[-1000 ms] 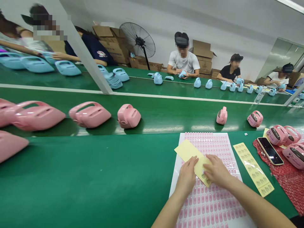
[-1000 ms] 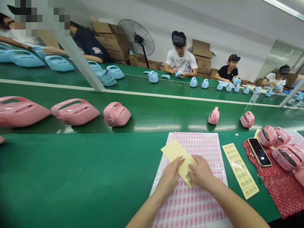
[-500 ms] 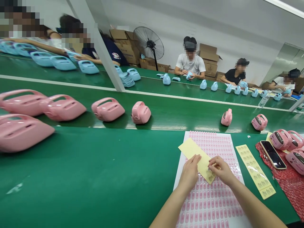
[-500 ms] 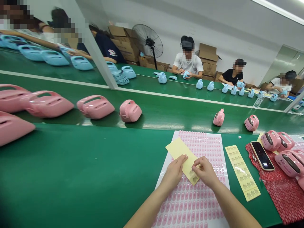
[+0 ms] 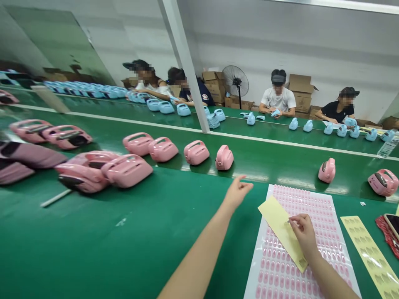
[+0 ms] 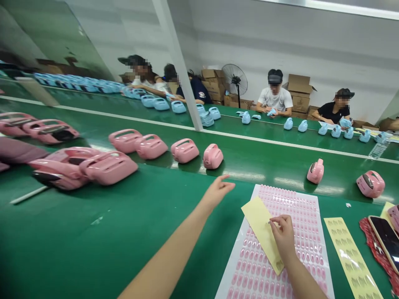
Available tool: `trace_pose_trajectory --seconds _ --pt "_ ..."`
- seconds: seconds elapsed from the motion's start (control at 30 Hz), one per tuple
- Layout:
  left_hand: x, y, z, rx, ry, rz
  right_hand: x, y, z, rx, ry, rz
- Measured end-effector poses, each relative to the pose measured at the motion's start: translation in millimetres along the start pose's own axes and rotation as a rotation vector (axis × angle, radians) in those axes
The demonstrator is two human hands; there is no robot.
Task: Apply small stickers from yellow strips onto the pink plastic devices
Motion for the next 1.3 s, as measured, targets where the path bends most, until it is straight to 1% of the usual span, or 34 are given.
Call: trace_pose_trajectory --seconds 0.07,0.13,0.2,0.27,0.33,0.43,0.5,0.57,0.63,0.7,0.8,0.87,0.93,0.97,1.03,1.07,1.1,1.17,1.23,1.27,1.3 --pt "-10 -43 -24 0.144 -0.012 -0.043 3 2 2 -0.004 0.017 -0.006" --pt "-17 -78 -43 0.275 -0.01 -0.06 5 3 5 -0.012 0.026 -0.009" --pt "-24 -102 -55 0.343 0.015 -0.089 6 4 9 -0.031 0.041 -0.022" --pt "-30 -117 -60 0.336 0.063 -0.132 6 5 13 -0.039 0.055 -0.037" --pt "-36 -124 -60 0.296 0.118 -0.168 6 6 15 -0.034 0.061 -0.042" --pt "-39 -125 -55 0.25 0.187 -0.175 5 7 17 -0.034 0.052 -0.013" --pt "-36 -120 -47 0.224 0.225 -0.154 2 8 17 -0.049 0.034 0.019" --pt "-29 -109 -36 0.185 0.265 -0.123 0 7 16 -0.065 0.018 0.064" --pt "-20 -89 -24 0.132 0.306 -0.093 0 6 14 -0.082 -0.003 0.124" --pt "-10 -60 -12 0.054 0.339 -0.068 -1 3 10 -0.077 -0.051 0.189" --pt "4 -6 6 -0.078 0.368 -0.033 -10 -2 3 -0.07 -0.193 0.296" --pt "11 32 20 -0.163 0.357 -0.012 -26 -3 3 -0.127 -0.35 0.354" --pt "22 64 36 -0.332 0.205 0.104 -51 -1 6 -0.239 -0.528 0.374" --pt "26 77 43 -0.385 0.143 0.156 -65 2 10 -0.303 -0.596 0.375" --pt "35 96 54 -0.42 0.066 0.256 -88 9 17 -0.406 -0.686 0.392" --pt "38 103 58 -0.418 0.058 0.287 -96 13 20 -0.419 -0.72 0.395" --pt "40 109 62 -0.424 0.073 0.299 -102 17 22 -0.404 -0.744 0.391" --pt "40 119 67 -0.495 0.176 0.248 -109 24 23 -0.317 -0.746 0.378" --pt "34 127 68 -0.599 0.357 0.125 -111 32 23 -0.249 -0.665 0.367" --pt "28 129 65 -0.599 0.459 0.06 -111 35 22 -0.249 -0.614 0.369" --pt "22 128 58 -0.536 0.557 0.006 -113 38 21 -0.273 -0.574 0.378"
Point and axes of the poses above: each hand's wrist, its own y-axis away from the middle knuckle, its own z-axis out of the palm, x = y × z, the point moved 5 cm from there along -y, towards the middle knuckle, and after that the axes turned 14 degrees about z, right-handed, at the moved point
